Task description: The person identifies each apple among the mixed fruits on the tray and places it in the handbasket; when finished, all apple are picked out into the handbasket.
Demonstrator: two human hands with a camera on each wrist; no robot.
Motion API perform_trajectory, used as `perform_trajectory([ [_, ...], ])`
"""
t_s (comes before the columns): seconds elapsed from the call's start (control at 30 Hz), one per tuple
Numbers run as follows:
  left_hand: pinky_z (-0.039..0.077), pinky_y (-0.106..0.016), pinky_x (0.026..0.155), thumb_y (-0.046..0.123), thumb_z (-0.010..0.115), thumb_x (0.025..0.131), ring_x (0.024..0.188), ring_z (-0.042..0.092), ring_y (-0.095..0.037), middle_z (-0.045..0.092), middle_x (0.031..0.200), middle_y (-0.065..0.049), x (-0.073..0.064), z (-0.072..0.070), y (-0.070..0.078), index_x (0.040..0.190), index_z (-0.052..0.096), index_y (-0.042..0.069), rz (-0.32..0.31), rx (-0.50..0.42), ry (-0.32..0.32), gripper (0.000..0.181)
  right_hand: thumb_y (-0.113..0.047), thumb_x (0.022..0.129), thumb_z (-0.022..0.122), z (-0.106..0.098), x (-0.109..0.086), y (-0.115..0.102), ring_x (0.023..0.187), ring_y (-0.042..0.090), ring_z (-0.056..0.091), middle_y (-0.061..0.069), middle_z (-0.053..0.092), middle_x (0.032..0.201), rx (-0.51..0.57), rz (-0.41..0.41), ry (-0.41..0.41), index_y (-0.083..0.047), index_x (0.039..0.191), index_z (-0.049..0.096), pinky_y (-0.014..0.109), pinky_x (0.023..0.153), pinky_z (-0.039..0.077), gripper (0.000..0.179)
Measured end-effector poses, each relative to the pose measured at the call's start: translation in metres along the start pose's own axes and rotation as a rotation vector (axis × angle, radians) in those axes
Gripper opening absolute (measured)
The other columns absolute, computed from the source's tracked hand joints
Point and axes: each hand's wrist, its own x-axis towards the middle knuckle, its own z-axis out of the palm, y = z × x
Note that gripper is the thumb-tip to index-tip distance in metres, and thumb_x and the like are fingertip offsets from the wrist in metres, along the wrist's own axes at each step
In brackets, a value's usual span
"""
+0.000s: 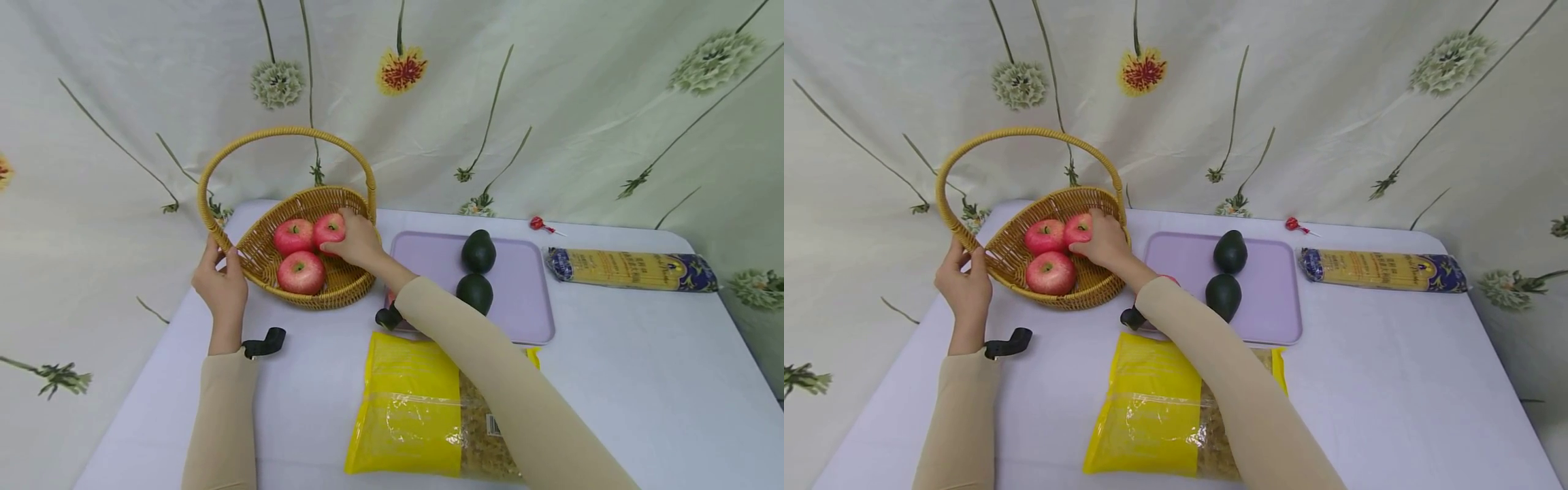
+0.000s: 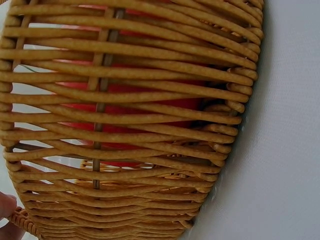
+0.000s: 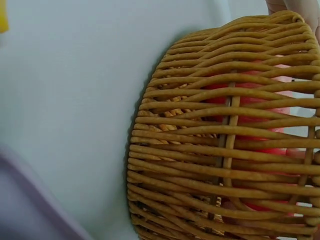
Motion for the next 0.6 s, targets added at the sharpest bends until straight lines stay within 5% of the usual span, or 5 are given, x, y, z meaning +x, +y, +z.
perform_trajectory([
  [0.6, 0.047, -0.005, 0.076, 0.006, 0.055, 0.096, 0.108, 0.063, -0.023, 0.067, 0.125, -0.012, -0.0001, -0.0019, 0.0011, 0.138, 0.056, 0.011, 0.012, 0.012, -0.003, 0.042, -0.036, 0.086, 0.074, 0.0096, 0.0054, -0.0013, 0.131, 0.027, 0.049, 0.014, 0.054, 0.14, -0.021, 0.065, -0.016, -0.002, 0.144, 0.04, 0.035, 0.109, 0.043, 0.075],
])
